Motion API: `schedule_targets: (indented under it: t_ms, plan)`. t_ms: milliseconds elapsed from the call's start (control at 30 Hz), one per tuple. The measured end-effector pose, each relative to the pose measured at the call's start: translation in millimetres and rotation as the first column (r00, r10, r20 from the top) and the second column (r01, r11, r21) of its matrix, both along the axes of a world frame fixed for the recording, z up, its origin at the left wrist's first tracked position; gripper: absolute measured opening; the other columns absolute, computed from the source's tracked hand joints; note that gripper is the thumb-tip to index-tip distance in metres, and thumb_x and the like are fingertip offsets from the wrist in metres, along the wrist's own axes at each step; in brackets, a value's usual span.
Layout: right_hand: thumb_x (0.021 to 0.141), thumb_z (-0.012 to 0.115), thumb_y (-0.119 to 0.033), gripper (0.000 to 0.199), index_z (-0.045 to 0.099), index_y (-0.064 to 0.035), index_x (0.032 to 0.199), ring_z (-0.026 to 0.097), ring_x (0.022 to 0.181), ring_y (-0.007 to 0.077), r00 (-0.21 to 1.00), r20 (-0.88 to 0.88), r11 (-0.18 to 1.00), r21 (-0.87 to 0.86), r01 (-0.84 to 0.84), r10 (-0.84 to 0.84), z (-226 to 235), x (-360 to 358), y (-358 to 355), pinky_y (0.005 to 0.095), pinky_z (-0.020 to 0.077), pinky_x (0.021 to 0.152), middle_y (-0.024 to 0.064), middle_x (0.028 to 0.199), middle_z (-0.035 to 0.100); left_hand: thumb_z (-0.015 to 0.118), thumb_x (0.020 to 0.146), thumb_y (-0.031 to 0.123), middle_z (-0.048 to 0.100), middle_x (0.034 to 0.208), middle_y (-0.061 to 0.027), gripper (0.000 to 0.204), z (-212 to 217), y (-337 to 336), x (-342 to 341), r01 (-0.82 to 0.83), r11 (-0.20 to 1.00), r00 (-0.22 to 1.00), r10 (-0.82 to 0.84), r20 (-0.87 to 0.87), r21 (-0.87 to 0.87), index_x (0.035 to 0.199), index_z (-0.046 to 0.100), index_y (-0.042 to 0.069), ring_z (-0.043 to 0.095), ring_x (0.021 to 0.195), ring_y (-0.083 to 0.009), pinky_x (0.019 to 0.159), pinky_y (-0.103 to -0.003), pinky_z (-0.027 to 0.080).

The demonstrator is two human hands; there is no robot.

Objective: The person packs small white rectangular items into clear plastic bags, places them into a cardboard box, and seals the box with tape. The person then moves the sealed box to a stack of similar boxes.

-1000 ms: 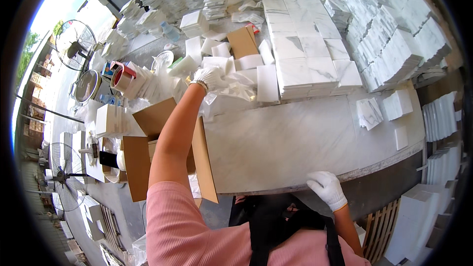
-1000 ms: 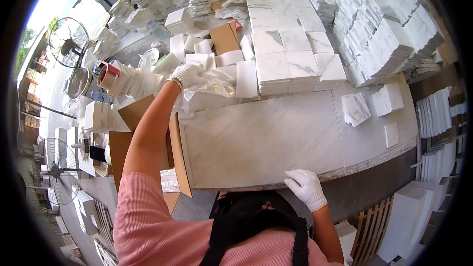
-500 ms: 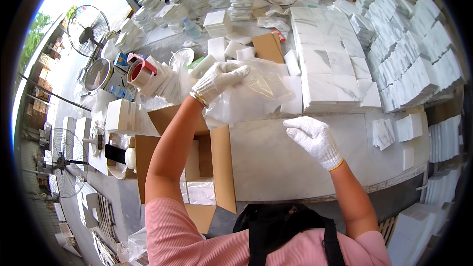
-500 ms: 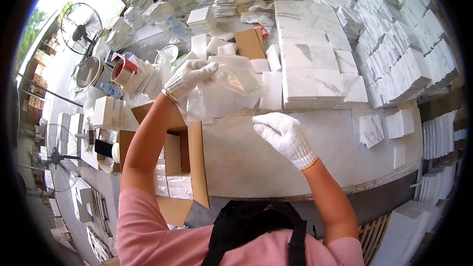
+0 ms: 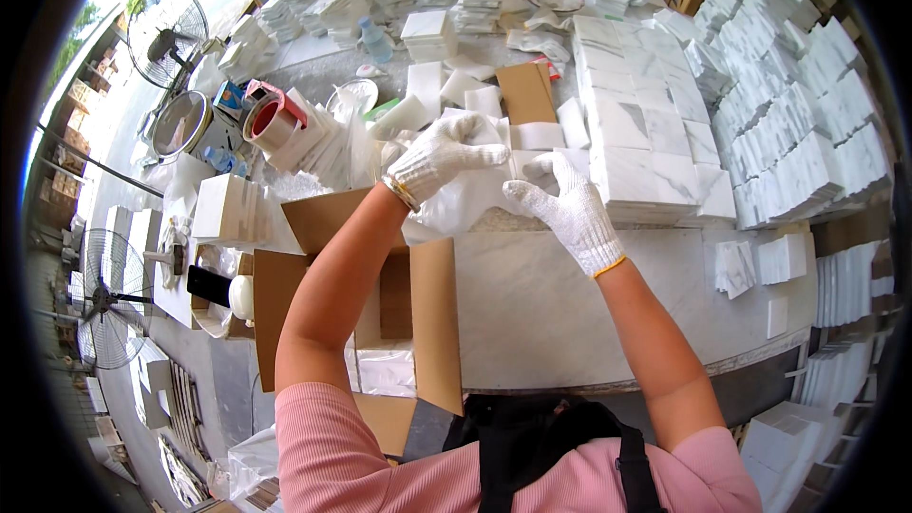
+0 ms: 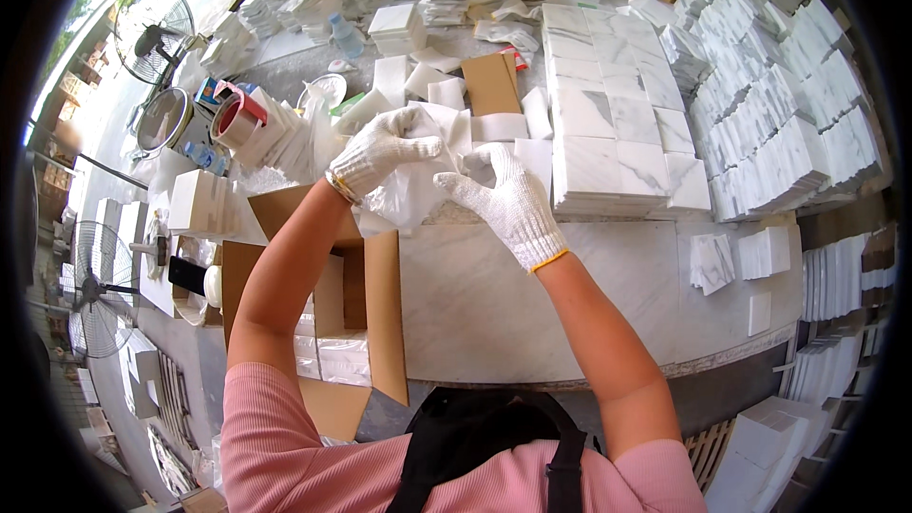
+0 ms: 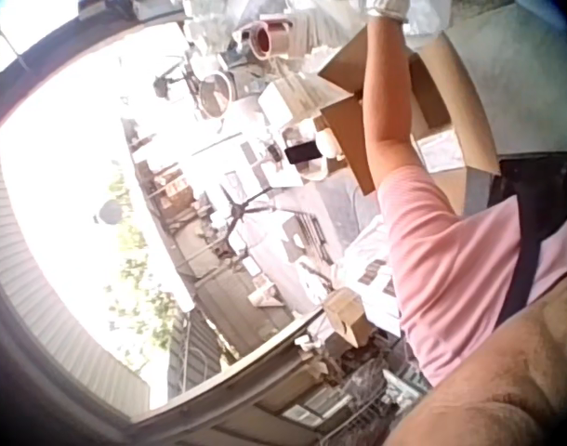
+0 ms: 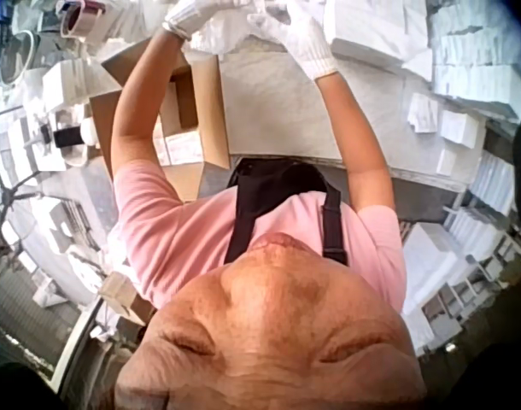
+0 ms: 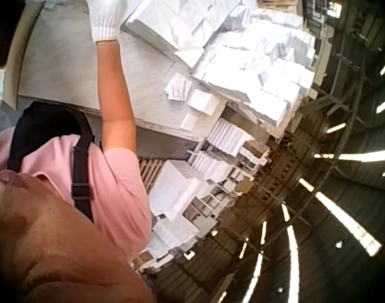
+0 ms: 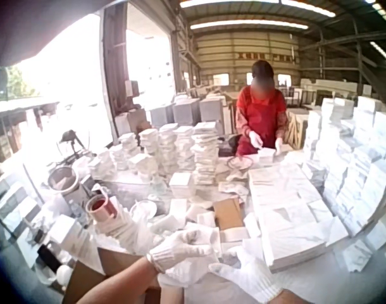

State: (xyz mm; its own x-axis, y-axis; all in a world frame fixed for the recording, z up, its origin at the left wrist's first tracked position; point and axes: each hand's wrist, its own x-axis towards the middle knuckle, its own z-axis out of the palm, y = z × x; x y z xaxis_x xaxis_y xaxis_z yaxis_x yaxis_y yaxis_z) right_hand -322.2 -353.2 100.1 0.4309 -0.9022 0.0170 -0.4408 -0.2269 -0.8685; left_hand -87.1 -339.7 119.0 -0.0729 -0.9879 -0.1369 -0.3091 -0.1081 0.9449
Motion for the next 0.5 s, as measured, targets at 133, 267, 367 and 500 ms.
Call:
schedule_targets:
  t_ms: [133, 267, 367, 500]
  plan:
    - [0.084, 0.081, -0.056, 0.061, 0.068, -0.0039, 0.113, 0.072, 0.098, 0.028, 1.0, -0.011, 0.993, -0.118, -0.005, 0.004, -4, 17, -8, 0.04, 0.0544, 0.091, 0.0135, 0.105, 0.075, 0.078, 0.093, 0.028, 0.067, 0.097, 0.0051, 0.026, -2, 4, 1, 0.039, 0.998, 0.995, -0.035, -0.098, 0.042, 0.107, 0.07, 0.008, 0.059, 0.091, -0.0059, 0.083, -0.027, 0.049]
    - [0.091, 0.079, -0.025, 0.03, 0.069, -0.0015, 0.106, 0.067, 0.093, 0.0138, 0.991, 0.041, 0.992, 0.001, -0.128, 0.128, -5, 27, -21, 0.0308, 0.0536, 0.085, 0.0063, 0.096, 0.072, 0.075, 0.096, 0.028, 0.067, 0.094, 0.0053, 0.021, -5, 5, 2, 0.1, 0.992, 0.956, -0.075, -0.285, 0.073, 0.104, 0.071, 0.009, 0.059, 0.089, -0.0053, 0.081, -0.026, 0.049]
    - [0.091, 0.077, -0.015, 0.02, 0.07, -0.0016, 0.103, 0.068, 0.09, 0.0152, 0.987, 0.106, 0.991, -0.064, -0.114, 0.121, -10, 26, -22, 0.0309, 0.0542, 0.082, 0.0077, 0.095, 0.074, 0.073, 0.098, 0.028, 0.069, 0.095, 0.0045, 0.021, -5, 6, 6, 0.063, 0.993, 0.962, -0.034, -0.27, 0.099, 0.104, 0.071, 0.008, 0.06, 0.09, -0.0052, 0.082, -0.025, 0.049]
    - [0.088, 0.078, -0.012, 0.018, 0.071, -0.0032, 0.102, 0.072, 0.087, 0.02, 0.971, 0.228, 0.992, -0.122, -0.044, 0.071, -28, 22, -20, 0.0327, 0.0557, 0.08, 0.0111, 0.096, 0.076, 0.072, 0.098, 0.027, 0.07, 0.096, 0.0023, 0.022, -6, 7, 11, 0.021, 0.995, 0.973, 0.003, -0.232, 0.098, 0.106, 0.071, 0.007, 0.063, 0.09, -0.0067, 0.084, -0.026, 0.051]
